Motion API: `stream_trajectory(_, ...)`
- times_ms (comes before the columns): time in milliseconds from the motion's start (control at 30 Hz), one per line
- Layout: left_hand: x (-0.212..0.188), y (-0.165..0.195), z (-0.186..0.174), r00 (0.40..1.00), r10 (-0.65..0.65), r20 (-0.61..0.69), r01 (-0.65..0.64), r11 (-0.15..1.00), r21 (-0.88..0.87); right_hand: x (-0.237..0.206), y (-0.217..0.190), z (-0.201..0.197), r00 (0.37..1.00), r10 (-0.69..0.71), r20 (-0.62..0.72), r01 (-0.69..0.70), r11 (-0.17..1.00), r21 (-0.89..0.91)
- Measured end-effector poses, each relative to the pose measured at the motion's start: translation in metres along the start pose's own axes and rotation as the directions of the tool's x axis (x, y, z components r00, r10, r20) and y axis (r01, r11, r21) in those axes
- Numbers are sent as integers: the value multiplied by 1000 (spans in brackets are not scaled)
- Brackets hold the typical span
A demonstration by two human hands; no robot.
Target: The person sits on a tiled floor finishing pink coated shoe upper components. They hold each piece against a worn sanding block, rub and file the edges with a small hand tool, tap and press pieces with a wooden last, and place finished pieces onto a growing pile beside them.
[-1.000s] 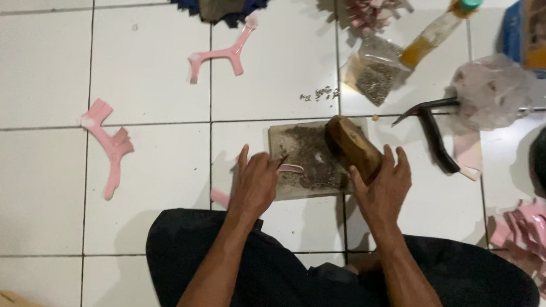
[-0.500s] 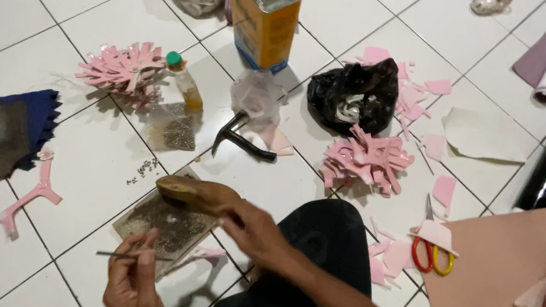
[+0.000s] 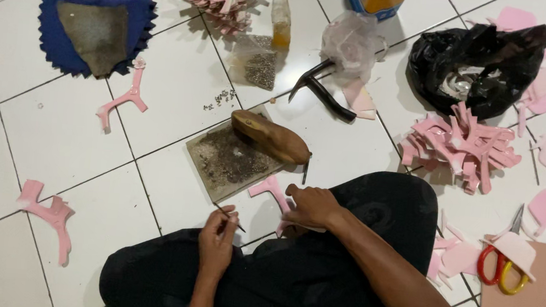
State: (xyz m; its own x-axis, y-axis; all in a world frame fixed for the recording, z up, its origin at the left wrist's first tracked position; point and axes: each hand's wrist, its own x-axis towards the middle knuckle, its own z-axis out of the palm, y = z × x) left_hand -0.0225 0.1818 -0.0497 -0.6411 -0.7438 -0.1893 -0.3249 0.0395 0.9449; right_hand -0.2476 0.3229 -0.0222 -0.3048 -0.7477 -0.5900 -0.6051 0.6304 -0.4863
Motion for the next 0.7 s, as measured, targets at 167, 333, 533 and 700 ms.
stream_trajectory(167,-8,46,10,597,737,317,-790,470,394,-6,8,2,954,-290,78,217,844,490)
stream_trajectory(333,-18,81,23,872,407,274,-467,859,210,-29,-3,7,980,-172,-99,151,325,933)
stream_trajectory(533,-7,65,42,947,82,310,-9,973,-232,-75,-37,3,869,-171,-464,444,683,580)
stream_trajectory(700,4,46,32,934,59,353,91,915,-392,-96,-6,-26,955,22,-296,163,795,585)
